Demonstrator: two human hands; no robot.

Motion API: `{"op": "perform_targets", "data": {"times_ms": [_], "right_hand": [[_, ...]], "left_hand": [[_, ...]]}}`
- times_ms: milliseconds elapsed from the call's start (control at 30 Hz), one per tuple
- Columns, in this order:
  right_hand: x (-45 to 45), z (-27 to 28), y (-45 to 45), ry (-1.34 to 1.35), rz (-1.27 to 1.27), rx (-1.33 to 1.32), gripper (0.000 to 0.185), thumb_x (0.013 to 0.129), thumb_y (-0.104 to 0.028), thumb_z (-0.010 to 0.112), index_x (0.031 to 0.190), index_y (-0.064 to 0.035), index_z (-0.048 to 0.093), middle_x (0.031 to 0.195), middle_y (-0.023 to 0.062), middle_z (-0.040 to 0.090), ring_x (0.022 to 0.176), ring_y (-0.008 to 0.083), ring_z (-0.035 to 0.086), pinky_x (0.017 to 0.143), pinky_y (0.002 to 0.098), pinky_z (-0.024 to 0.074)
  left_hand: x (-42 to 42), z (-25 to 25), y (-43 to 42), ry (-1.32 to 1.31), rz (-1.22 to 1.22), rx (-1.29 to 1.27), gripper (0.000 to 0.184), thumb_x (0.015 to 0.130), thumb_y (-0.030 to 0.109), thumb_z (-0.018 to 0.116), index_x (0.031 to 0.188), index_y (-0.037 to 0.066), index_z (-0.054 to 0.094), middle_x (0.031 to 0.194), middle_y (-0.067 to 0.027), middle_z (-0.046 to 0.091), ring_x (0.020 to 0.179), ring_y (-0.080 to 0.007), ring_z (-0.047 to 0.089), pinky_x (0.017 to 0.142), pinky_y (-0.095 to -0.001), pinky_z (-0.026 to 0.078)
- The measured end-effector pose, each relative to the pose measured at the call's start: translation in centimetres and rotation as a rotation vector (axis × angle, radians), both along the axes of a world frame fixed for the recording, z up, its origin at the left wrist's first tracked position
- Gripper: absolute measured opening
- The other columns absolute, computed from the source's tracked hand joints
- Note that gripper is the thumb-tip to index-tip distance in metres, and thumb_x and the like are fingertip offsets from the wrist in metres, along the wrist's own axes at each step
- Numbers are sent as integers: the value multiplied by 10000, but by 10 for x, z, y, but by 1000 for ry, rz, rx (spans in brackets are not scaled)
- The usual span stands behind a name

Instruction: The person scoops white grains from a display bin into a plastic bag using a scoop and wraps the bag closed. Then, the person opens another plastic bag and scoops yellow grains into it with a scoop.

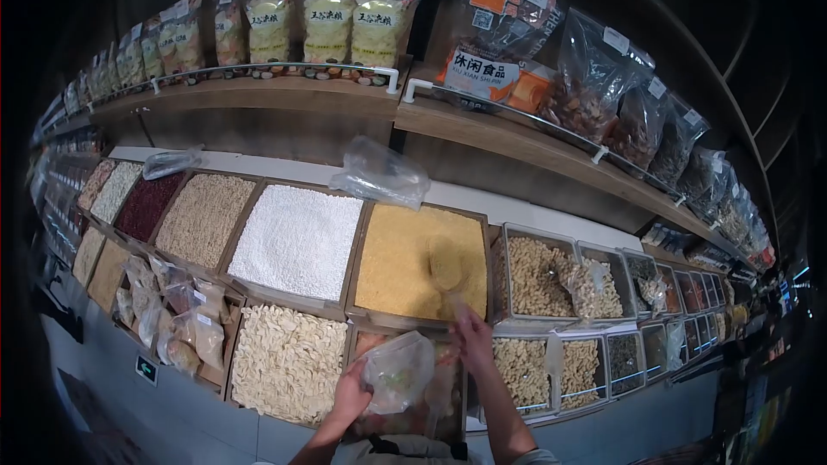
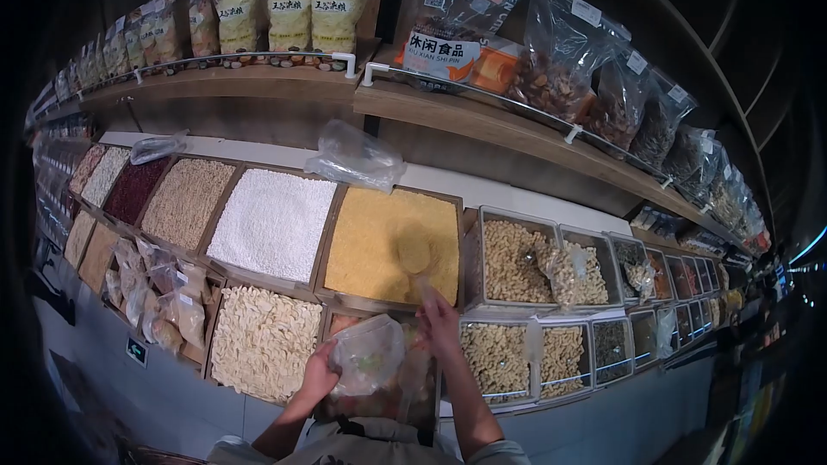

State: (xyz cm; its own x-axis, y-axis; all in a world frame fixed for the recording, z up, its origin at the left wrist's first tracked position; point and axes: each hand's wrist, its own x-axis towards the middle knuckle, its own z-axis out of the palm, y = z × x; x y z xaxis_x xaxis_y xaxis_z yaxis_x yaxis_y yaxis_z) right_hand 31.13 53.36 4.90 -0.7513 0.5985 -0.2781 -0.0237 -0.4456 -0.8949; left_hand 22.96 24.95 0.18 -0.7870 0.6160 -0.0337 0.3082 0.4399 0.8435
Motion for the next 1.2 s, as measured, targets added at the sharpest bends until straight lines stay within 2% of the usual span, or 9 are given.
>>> {"op": "perform_targets", "data": {"times_ms": [333, 433, 500, 667, 800, 867, 1000, 1133, 1200], "right_hand": [[66, 42, -25, 12, 121, -88, 430, 1019, -129, 506, 1446, -120, 455, 824, 55, 611, 486, 37, 354, 428, 188, 307], [92, 35, -33, -11, 183, -133, 449, 1021, -106, 489, 1465, -119, 430, 846, 69, 617, 496, 39, 364, 438, 189, 309], [113, 27, -40, -80, 232, -133, 472, 1016, -68, 478, 1480, -121, 411, 878, 84, 608, 519, 51, 375, 462, 201, 326], [148, 10, -64, -38, 321, -290, 495, 1005, -44, 489, 1486, -127, 408, 893, 77, 606, 551, 55, 395, 477, 208, 348], [163, -1, -76, -227, 346, -277, 468, 1008, -60, 495, 1469, -102, 434, 884, 66, 604, 536, 62, 400, 471, 211, 369], [168, -2, -81, -331, 412, -157, 433, 1019, -109, 496, 1443, -49, 437, 869, 88, 617, 513, 42, 400, 450, 202, 336], [161, 7, -84, -369, 488, -14, 421, 1022, -120, 496, 1434, -45, 452, 862, 62, 632, 503, 38, 405, 439, 198, 335], [144, 31, -96, -510, 492, 15, 421, 1016, -136, 495, 1424, -36, 471, 818, 33, 653, 488, 35, 425, 418, 197, 330], [134, 39, -98, -550, 569, 240, 442, 992, -129, 497, 1420, -22, 468, 791, 42, 662, 496, 48, 468, 434, 215, 364]], "left_hand": [[-4, -6, 4, -127, 33, 65, 748, 647, -43, 669, 1368, -40, 469, 1346, -245, 537, 1220, -410, 543, 1018, -399, 463], [-14, -3, 8, -171, 26, 120, 759, 653, -55, 669, 1381, -35, 459, 1364, -242, 528, 1242, -401, 535, 1038, -385, 447], [-18, -1, 10, -200, -6, 109, 794, 686, -89, 665, 1433, -34, 400, 1383, -226, 507, 1300, -342, 498, 1072, -361, 414], [-23, 3, 13, -251, -17, 121, 813, 687, -97, 663, 1445, -29, 379, 1428, -223, 462, 1346, -348, 446, 1105, -364, 381], [-25, 2, 14, -242, -52, 112, 826, 675, -88, 666, 1446, -18, 379, 1440, -229, 444, 1362, -352, 423, 1130, -372, 350], [-24, 0, 14, -198, -70, 108, 829, 669, -83, 666, 1445, -17, 382, 1439, -233, 444, 1359, -356, 424, 1132, -373, 347], [-24, 8, 17, -118, -129, 167, 840, 658, -76, 657, 1448, -11, 381, 1445, -232, 442, 1362, -357, 420, 1134, -372, 340], [-15, 4, 16, -375, -111, 204, 823, 646, -88, 613, 1436, -19, 392, 1450, -239, 443, 1390, -370, 385, 1143, -374, 332], [-15, -2, 17, -219, -133, 204, 816, 647, -87, 614, 1431, -29, 394, 1460, -242, 434, 1398, -359, 381, 1145, -370, 326]]}}
